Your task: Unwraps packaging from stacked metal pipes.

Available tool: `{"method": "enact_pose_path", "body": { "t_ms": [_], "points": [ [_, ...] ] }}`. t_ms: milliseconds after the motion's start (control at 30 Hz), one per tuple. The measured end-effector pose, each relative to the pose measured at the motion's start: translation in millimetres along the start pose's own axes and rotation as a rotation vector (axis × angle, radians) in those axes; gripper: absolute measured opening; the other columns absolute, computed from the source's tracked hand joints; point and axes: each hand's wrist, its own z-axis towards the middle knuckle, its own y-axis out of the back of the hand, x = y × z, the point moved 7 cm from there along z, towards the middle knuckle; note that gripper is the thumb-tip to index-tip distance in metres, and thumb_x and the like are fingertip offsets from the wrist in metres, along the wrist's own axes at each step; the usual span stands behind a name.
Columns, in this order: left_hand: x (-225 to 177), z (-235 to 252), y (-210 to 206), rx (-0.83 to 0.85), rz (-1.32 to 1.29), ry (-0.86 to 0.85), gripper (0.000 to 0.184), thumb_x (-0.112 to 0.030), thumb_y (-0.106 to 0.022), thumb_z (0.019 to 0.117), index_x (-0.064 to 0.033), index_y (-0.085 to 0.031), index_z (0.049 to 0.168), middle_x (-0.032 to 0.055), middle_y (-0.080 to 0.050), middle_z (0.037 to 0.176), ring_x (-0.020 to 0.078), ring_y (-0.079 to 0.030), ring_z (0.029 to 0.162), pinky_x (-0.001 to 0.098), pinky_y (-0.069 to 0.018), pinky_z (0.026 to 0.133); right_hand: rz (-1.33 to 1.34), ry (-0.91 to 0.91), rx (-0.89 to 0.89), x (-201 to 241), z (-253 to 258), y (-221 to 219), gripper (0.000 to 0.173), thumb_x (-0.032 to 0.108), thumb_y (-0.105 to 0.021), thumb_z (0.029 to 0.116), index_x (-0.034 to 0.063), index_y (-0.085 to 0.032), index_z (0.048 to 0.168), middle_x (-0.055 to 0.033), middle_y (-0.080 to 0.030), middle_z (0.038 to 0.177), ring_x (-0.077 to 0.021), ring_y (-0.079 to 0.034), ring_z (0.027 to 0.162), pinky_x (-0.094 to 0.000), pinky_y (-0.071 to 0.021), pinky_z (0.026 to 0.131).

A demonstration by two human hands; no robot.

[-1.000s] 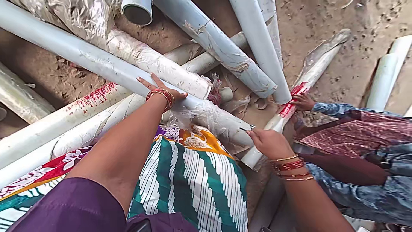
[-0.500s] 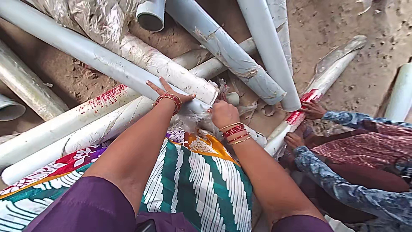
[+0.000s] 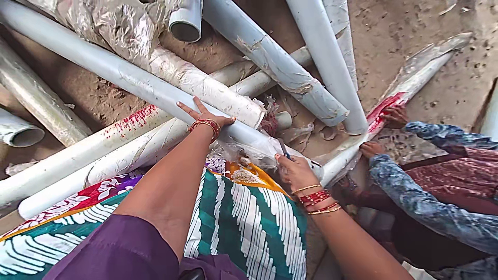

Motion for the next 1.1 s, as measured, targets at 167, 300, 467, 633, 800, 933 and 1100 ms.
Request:
{"method": "enact_pose_path", "body": {
  "t_ms": [167, 300, 467, 633, 800, 933, 1100],
  "points": [
    [4.5, -6.3, 1.4, 0.011, 0.017, -0.012, 0.148, -0.061, -0.089, 0.0685, -0.0191, 0.018, 0.163, 0.0241, 0.029, 0.164, 0.0472, -0.027, 0.149, 0.0583, -0.0449, 0.104, -0.037, 0.114, -0.024, -9.0, -14.2, 10.4, 0.031, 0.012, -0.055, 0.1057, 0.0072, -0.055, 0.075, 0.0052, -0.046, 0.055, 0.0005, -0.033, 0.040, -0.0146, -0.0279, 0.041],
    [2.5, -7.0, 2.5, 0.004, 0.045, -0.032, 0.149, -0.062, -0.087, 0.0697, -0.0153, 0.019, 0.162, 0.0252, 0.030, 0.163, 0.0459, -0.026, 0.150, 0.0530, -0.0452, 0.106, -0.428, 0.188, 0.038, -1.9, 3.1, 19.1, 0.034, 0.017, -0.060, 0.1042, 0.0061, -0.055, 0.072, 0.0040, -0.045, 0.060, -0.0030, -0.039, 0.050, -0.0206, -0.0339, 0.051],
    [17.9, -6.6, -1.0, -0.012, -0.034, -0.089, 0.149, -0.059, -0.088, 0.0708, -0.0154, 0.022, 0.161, 0.0241, 0.038, 0.160, 0.0485, -0.019, 0.152, 0.0566, -0.0418, 0.108, -0.732, 0.263, -0.038, 45.3, 14.9, 5.0, 0.060, 0.044, -0.049, 0.1081, -0.0033, -0.059, 0.073, -0.0139, -0.051, 0.067, -0.0262, -0.051, 0.066, -0.0485, -0.0420, 0.066],
    [37.7, -6.0, -3.1, -0.030, -0.068, -0.110, 0.149, -0.060, -0.088, 0.0710, -0.0173, 0.023, 0.161, 0.0215, 0.040, 0.159, 0.0525, -0.024, 0.148, 0.0623, -0.0411, 0.105, -0.749, 0.060, -0.039, 39.3, 32.8, -22.5, 0.073, 0.064, -0.063, 0.0941, -0.0088, -0.066, 0.090, -0.0265, -0.065, 0.094, -0.0391, -0.064, 0.091, -0.0611, -0.0486, 0.081],
    [23.4, -27.8, -6.3, 0.006, -0.192, 0.043, 0.138, -0.037, -0.086, 0.0810, -0.0176, 0.026, 0.159, 0.0251, 0.028, 0.164, 0.0446, -0.015, 0.154, 0.0528, -0.0390, 0.112, -0.653, 0.015, 0.057, 34.6, 25.4, -43.3, 0.061, 0.046, -0.075, 0.0924, -0.0121, -0.063, 0.107, -0.0281, -0.063, 0.109, -0.0373, -0.061, 0.101, -0.0575, -0.0473, 0.089],
    [12.0, -22.8, -16.3, -0.173, -0.460, 0.189, 0.138, -0.057, -0.083, 0.0785, -0.0195, 0.021, 0.161, 0.0211, 0.024, 0.167, 0.0433, -0.010, 0.156, 0.0580, -0.0342, 0.114, -0.129, -0.022, -0.026, 12.3, 23.2, -40.5, 0.032, 0.019, -0.068, 0.0991, -0.0088, -0.064, 0.114, -0.0216, -0.063, 0.119, -0.0263, -0.057, 0.109, -0.0469, -0.0445, 0.095],
    [26.0, -10.3, -30.2, -0.433, -0.538, 0.389, 0.137, -0.044, -0.090, 0.0739, -0.0176, 0.009, 0.164, 0.0239, 0.001, 0.169, 0.0405, -0.035, 0.147, 0.0474, -0.0470, 0.106, -0.167, 0.003, 0.034, -7.5, 19.4, -29.6, 0.029, 0.015, -0.067, 0.0990, 0.0074, -0.055, 0.074, 0.0003, -0.045, 0.063, -0.0083, -0.042, 0.055, -0.0262, -0.0362, 0.053]
  ]
}}
